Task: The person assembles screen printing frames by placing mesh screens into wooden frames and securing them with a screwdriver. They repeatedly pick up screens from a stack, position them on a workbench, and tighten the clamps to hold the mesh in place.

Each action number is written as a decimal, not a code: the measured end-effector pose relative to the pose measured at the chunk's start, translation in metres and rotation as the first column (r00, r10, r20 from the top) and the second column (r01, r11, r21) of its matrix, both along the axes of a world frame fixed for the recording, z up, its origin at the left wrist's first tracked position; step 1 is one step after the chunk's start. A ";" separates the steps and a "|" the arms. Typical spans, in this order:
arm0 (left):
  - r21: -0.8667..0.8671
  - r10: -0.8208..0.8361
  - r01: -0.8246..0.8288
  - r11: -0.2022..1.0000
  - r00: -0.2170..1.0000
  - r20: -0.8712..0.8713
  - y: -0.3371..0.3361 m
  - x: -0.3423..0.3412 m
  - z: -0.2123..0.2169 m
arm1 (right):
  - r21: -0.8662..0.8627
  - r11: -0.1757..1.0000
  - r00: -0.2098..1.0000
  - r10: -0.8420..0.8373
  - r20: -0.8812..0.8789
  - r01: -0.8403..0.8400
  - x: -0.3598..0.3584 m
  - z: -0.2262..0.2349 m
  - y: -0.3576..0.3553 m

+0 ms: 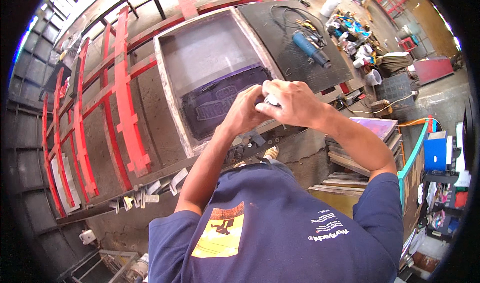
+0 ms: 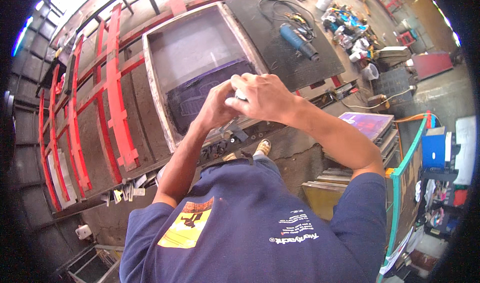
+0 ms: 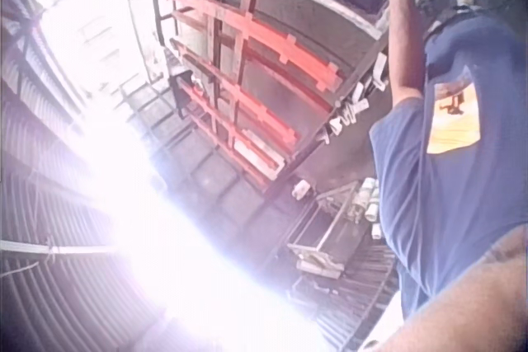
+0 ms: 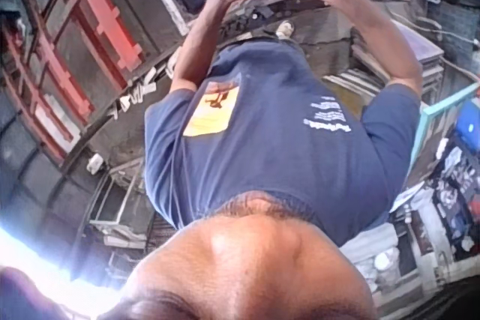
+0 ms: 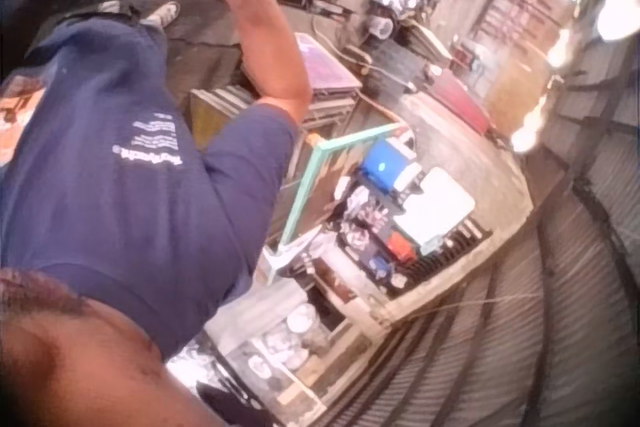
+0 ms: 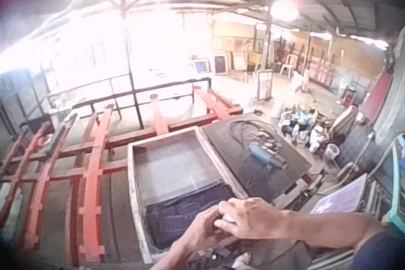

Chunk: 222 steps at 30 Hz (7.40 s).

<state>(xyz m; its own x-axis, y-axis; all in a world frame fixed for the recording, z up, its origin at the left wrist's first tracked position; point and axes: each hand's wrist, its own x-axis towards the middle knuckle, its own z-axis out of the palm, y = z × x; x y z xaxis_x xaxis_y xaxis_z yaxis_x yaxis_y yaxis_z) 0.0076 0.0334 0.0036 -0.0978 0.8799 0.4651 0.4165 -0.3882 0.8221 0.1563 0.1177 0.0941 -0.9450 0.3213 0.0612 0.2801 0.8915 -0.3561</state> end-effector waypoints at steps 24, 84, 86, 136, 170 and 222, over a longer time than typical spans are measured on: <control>-0.448 0.087 -0.157 0.880 0.981 -0.172 -0.045 0.028 -0.102 | -0.878 0.427 0.489 -0.826 -0.281 0.217 0.145 -0.099 -0.011; -0.644 0.126 -0.235 0.728 0.969 -0.211 -0.071 0.067 -0.127 | -0.997 -0.064 0.311 -0.948 0.071 0.032 0.222 -0.213 -0.021; -0.658 0.155 -0.252 0.710 0.967 -0.203 -0.074 0.066 -0.123 | -0.997 -0.071 0.307 -0.948 0.079 0.035 0.227 -0.223 -0.017; -0.641 0.780 -0.726 0.249 0.542 -0.311 -0.191 -0.131 -0.168 | -0.268 0.543 0.502 -0.839 -0.208 0.796 0.159 -0.224 0.038; 0.241 -0.339 0.335 0.911 0.940 -0.029 0.250 0.238 0.196 | -0.968 0.212 -0.234 -0.942 -0.239 0.136 0.488 -0.162 0.098; -0.905 -0.483 0.422 -0.056 0.781 0.395 0.638 0.899 -0.383 | -0.641 -0.707 -0.439 -0.494 0.751 -0.300 0.628 -0.395 0.206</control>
<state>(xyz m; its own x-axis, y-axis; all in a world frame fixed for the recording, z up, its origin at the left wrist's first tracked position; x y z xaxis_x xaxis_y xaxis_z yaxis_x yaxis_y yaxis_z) 0.9063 0.6717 -0.3798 0.5088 0.4046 -0.7599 0.5391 0.5385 0.6476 0.7843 0.3238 -0.3005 0.3700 0.2086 -0.9053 -0.6921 -0.5881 -0.4184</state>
